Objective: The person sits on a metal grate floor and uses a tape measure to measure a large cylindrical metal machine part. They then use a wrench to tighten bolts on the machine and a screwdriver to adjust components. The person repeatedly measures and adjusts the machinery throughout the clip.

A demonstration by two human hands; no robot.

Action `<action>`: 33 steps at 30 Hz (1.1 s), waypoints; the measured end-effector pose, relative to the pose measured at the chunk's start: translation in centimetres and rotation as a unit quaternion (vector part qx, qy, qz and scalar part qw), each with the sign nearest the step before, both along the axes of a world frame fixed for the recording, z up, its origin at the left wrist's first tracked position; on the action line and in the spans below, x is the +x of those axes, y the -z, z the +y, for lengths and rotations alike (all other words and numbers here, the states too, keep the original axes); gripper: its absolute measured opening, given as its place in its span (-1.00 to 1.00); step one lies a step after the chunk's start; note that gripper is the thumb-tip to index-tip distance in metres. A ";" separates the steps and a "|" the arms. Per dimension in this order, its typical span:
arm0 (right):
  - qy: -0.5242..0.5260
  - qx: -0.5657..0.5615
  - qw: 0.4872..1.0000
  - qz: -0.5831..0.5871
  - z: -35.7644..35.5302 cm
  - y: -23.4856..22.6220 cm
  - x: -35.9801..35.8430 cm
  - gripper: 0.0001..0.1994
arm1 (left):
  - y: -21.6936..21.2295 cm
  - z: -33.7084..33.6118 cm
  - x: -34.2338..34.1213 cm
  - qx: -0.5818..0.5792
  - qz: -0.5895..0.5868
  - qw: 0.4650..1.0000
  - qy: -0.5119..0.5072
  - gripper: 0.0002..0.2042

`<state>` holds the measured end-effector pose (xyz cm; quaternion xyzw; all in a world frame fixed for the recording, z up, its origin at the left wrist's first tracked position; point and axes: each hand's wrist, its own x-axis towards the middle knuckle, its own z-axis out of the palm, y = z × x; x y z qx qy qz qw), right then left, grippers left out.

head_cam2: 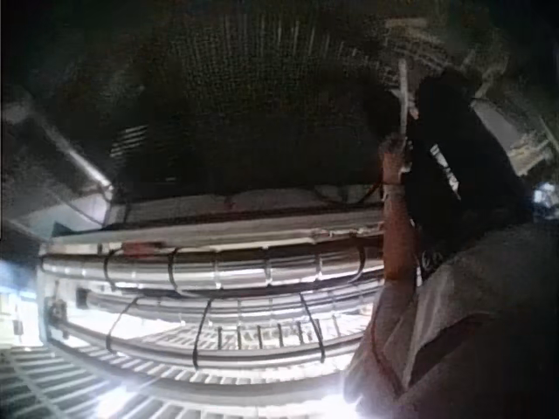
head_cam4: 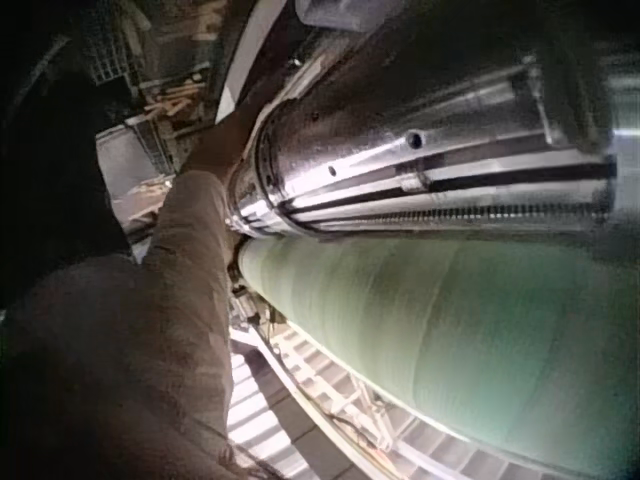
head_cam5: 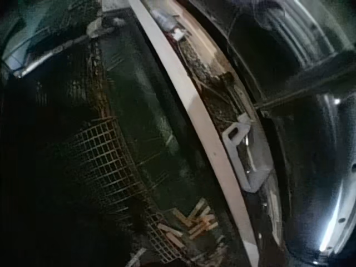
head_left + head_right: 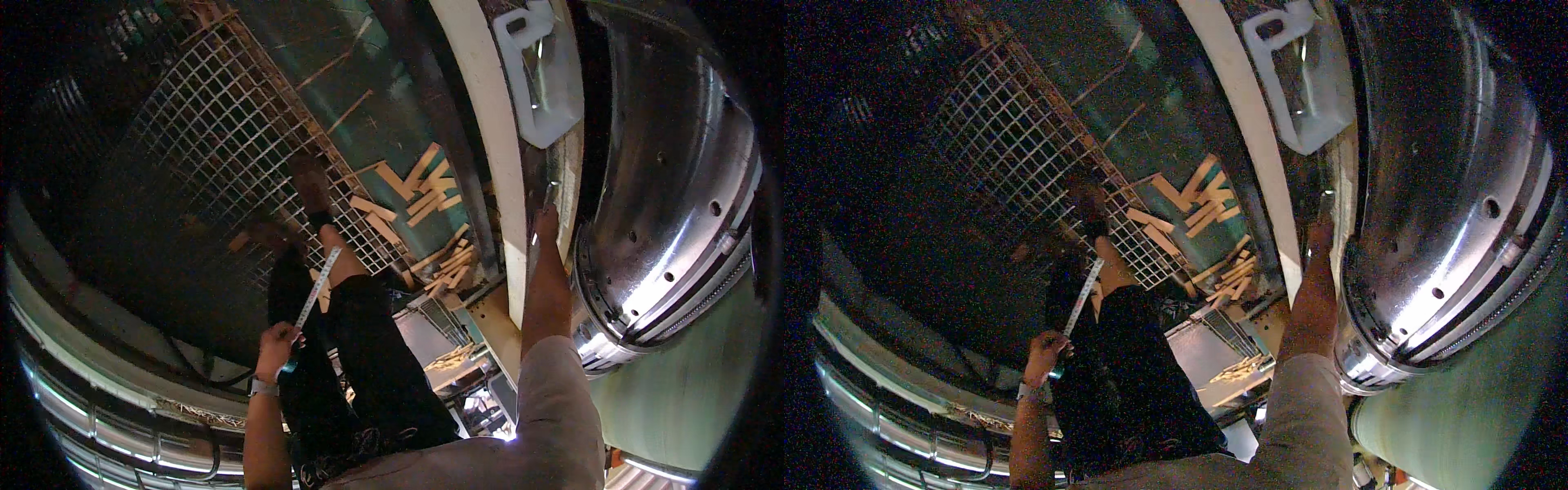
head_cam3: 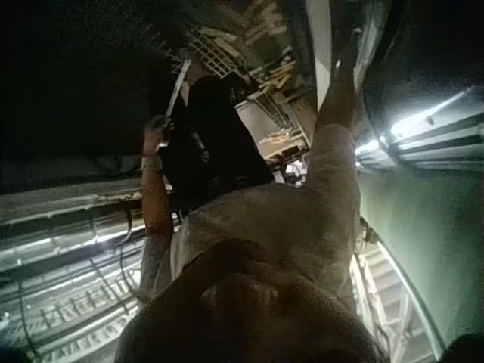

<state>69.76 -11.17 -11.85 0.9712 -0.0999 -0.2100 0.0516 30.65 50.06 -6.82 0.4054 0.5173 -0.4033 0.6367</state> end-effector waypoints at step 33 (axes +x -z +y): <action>0.108 0.306 0.904 0.280 45.4 -17.6 -19.7 -0.78 | -28.3 28.4 25.5 0.226 -0.414 0.832 0.294 -0.87</action>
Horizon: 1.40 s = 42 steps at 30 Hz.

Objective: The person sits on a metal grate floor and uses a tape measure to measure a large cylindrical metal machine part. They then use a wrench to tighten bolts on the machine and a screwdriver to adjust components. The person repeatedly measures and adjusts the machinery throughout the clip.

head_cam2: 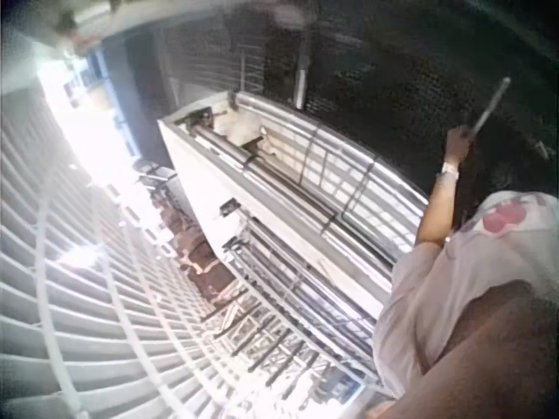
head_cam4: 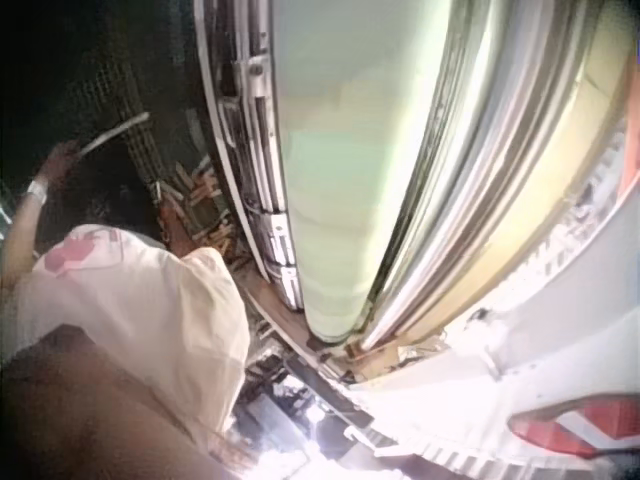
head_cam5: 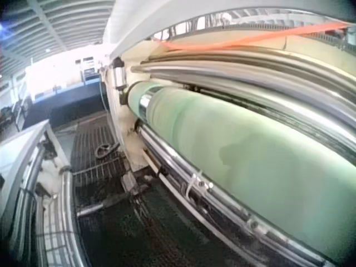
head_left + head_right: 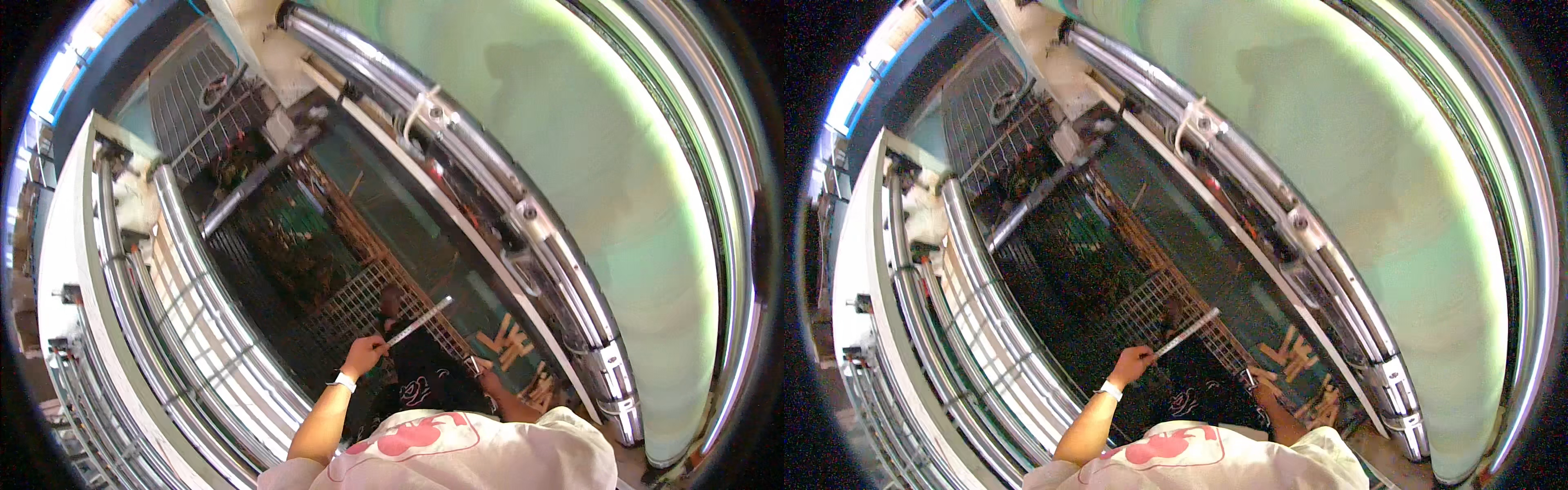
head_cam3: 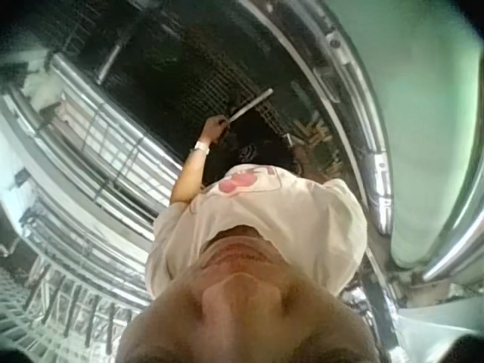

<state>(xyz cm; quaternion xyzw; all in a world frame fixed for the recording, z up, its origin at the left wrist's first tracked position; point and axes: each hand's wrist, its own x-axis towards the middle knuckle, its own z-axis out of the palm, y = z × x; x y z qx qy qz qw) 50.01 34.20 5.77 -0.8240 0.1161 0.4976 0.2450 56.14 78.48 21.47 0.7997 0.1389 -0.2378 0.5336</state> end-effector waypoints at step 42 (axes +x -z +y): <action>0.664 -0.030 0.717 -0.210 42.6 -8.0 11.8 -0.86 | -2.8 -7.3 41.3 0.153 -0.448 0.645 0.600 -0.82</action>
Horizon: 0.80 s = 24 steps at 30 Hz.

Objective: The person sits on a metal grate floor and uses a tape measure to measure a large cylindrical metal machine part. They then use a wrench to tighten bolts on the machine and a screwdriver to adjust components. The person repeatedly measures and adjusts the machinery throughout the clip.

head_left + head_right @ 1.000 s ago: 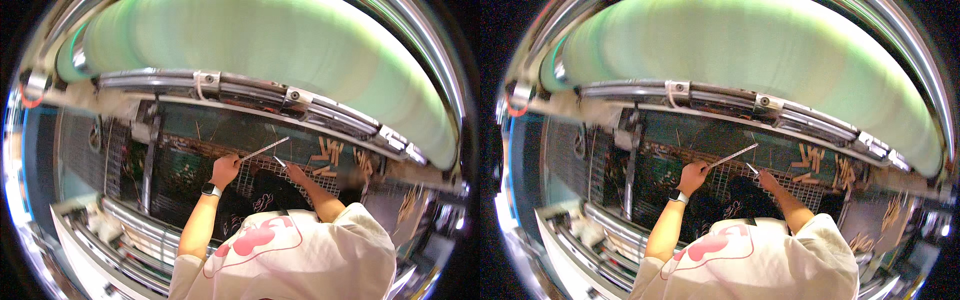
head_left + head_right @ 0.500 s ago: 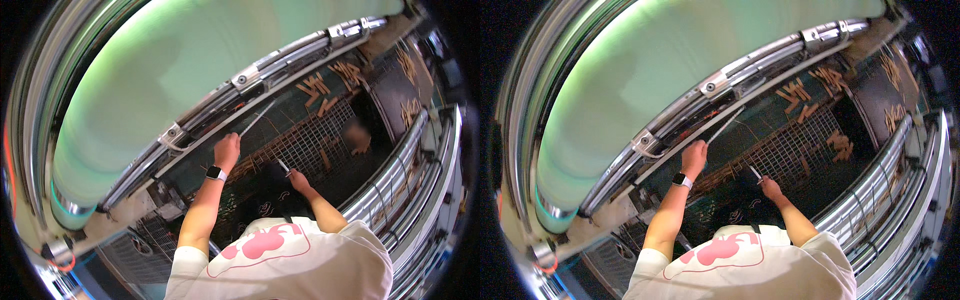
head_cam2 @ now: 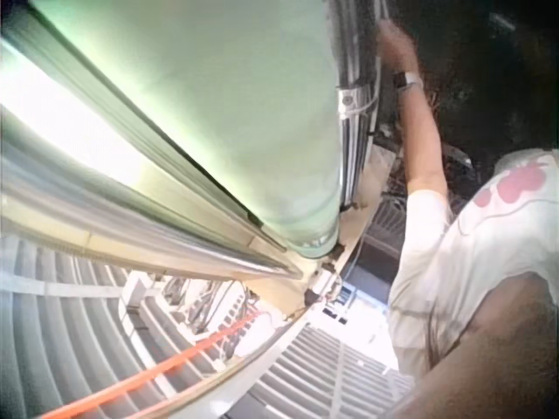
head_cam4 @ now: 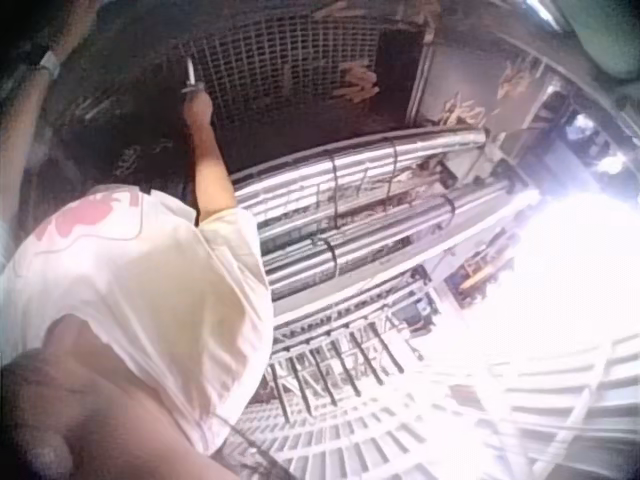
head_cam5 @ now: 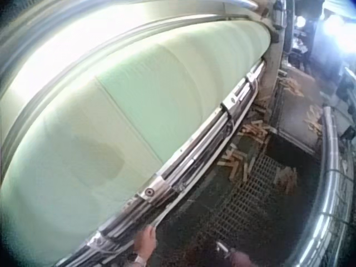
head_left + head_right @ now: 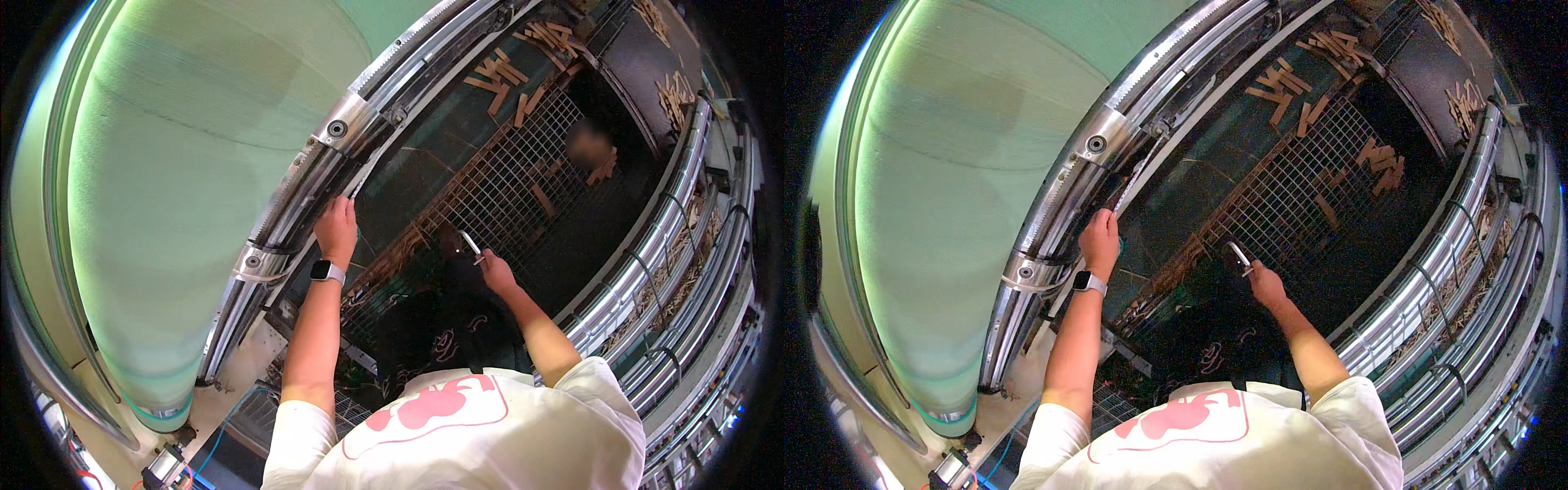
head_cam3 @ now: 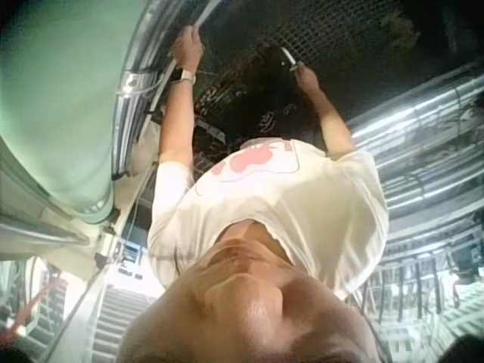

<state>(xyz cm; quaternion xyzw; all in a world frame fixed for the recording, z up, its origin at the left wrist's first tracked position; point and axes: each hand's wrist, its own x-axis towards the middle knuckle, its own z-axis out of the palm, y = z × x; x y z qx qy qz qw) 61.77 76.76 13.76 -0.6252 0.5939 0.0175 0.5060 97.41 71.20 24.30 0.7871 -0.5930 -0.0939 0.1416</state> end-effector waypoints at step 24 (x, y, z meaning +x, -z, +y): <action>0.037 0.004 0.972 -0.230 10.3 -5.3 14.7 -0.86 | 0.1 24.8 10.2 -0.069 0.031 0.991 -0.114 -0.89</action>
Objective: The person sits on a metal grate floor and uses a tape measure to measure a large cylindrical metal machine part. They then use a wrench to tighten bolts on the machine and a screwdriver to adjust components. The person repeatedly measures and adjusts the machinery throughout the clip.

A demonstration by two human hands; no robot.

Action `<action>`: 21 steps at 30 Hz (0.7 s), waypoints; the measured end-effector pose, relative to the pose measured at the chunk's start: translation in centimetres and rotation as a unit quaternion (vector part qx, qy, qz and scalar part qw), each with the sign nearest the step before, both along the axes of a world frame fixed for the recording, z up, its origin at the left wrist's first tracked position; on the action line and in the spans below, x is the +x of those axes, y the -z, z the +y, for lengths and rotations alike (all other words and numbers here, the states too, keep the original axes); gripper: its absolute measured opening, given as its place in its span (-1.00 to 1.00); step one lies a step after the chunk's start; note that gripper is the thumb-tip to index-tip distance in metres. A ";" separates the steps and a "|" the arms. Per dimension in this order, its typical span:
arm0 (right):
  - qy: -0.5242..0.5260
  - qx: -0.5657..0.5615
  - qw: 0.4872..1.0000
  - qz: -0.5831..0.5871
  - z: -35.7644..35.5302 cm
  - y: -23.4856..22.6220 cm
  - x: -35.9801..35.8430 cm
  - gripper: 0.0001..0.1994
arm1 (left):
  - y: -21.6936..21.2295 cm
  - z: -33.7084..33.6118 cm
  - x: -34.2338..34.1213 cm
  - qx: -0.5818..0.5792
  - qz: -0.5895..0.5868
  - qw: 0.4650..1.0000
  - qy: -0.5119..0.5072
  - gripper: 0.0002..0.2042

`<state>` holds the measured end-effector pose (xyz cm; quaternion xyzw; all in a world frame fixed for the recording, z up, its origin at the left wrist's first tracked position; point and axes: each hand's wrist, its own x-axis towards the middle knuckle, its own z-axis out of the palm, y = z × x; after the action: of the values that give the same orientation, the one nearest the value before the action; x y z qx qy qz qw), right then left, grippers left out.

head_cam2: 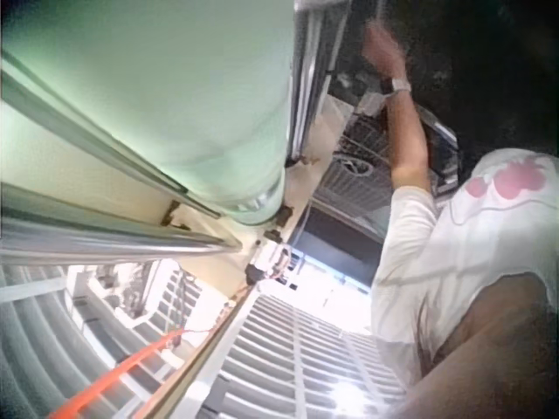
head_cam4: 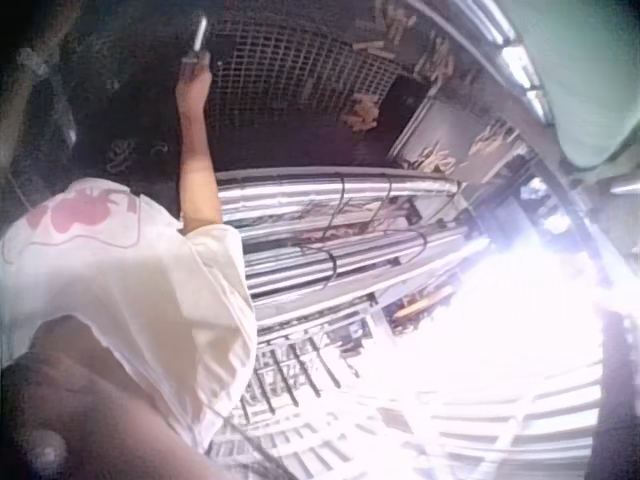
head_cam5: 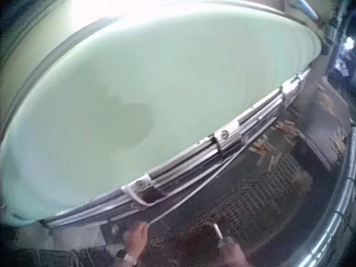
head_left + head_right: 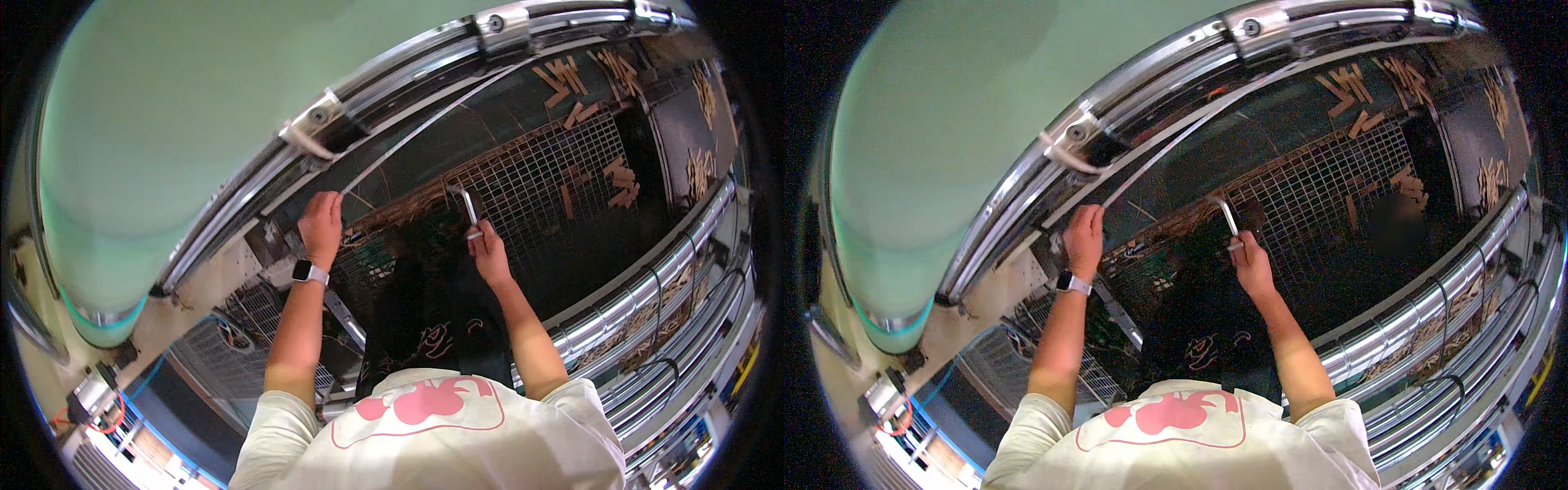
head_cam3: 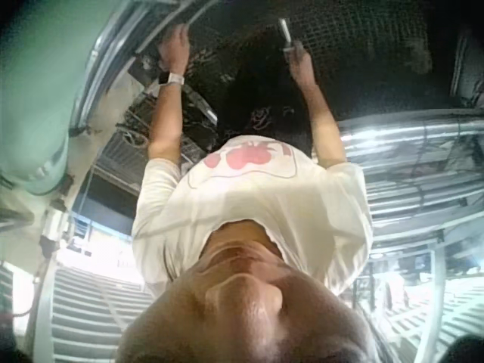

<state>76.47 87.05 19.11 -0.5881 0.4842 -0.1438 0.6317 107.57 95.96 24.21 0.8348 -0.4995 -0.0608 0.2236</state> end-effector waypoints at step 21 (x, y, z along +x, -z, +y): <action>-0.079 0.046 0.987 -0.133 -3.3 -7.8 22.0 -0.84 | 2.3 2.6 9.4 0.029 0.014 0.999 -0.012 -0.89</action>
<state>98.48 83.78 26.87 -0.5700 0.3540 -0.1480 0.7266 116.93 98.53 21.88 0.8459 -0.4845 -0.0842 0.2067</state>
